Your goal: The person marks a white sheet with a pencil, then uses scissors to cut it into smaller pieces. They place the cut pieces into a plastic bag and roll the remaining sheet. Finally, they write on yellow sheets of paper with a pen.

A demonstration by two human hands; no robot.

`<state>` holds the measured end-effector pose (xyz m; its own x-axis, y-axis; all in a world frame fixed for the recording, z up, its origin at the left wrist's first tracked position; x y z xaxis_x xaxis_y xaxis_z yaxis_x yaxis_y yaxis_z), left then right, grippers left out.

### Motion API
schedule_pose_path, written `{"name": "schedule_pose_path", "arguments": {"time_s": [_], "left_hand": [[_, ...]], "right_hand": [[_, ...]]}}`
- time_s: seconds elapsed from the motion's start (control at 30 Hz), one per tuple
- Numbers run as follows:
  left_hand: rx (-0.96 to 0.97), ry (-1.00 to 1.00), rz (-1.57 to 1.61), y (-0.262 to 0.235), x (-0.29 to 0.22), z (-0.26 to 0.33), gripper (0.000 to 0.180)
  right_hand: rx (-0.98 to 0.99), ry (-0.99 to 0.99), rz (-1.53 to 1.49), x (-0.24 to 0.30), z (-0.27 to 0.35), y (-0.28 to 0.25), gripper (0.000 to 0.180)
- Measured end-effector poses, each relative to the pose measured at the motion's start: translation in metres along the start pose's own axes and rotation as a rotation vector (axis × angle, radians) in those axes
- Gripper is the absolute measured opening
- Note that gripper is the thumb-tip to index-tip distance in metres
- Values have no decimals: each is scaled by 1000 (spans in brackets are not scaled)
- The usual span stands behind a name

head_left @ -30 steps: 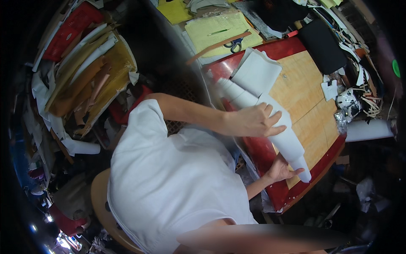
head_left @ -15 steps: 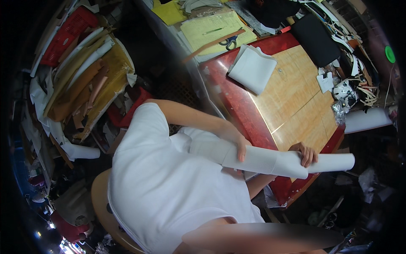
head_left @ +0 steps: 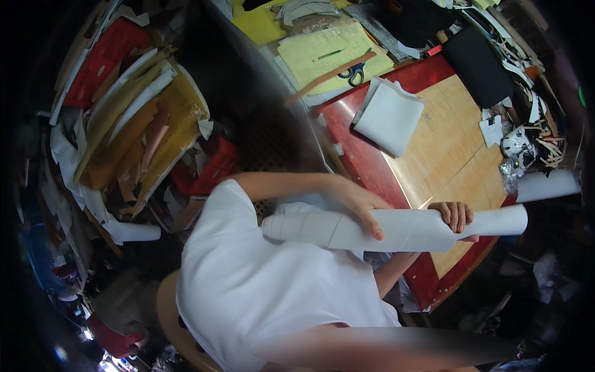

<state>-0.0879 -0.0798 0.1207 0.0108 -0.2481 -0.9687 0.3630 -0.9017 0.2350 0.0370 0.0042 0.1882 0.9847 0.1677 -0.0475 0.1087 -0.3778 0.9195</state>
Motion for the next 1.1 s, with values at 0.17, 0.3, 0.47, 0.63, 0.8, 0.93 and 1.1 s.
{"name": "schedule_pose_path", "arguments": {"time_s": [0.17, 0.3, 0.47, 0.63, 0.8, 0.93, 1.1], "left_hand": [[13, 13, 558, -27, 38, 14, 68], [-277, -67, 376, -109, 19, 52, 56], [-974, 48, -348, -281, -88, 199, 23], [-1705, -47, -1155, -408, -185, 348, 38], [-1752, -474, -1745, -551, -189, 441, 48], [-1455, -986, -1941, -654, -119, 477, 84], [-1428, -862, -1245, -682, -4, 445, 77]], "right_hand": [[262, 245, -119, -82, -61, 1, 40], [304, 453, 147, -129, -117, -33, 71], [-273, 221, 1398, -84, -176, -126, 78], [-754, 16, 2224, -25, -142, -164, 77], [-1114, 333, 2515, -9, -75, -193, 102], [-1242, 595, 2434, -6, -59, -205, 105], [-1320, 1014, 2237, -4, -55, -229, 80]]}}
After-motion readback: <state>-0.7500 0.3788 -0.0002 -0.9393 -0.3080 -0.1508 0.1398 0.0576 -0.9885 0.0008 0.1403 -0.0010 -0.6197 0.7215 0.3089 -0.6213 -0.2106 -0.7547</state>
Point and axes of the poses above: each hand's wrist, its own z-axis away from the middle knuckle, its own y-axis out of the palm, x = y × z, the point moved 9 cm from there along -z, towards the middle knuckle, and after that the axes turned 1 degree about z, right-handed, at the moved point
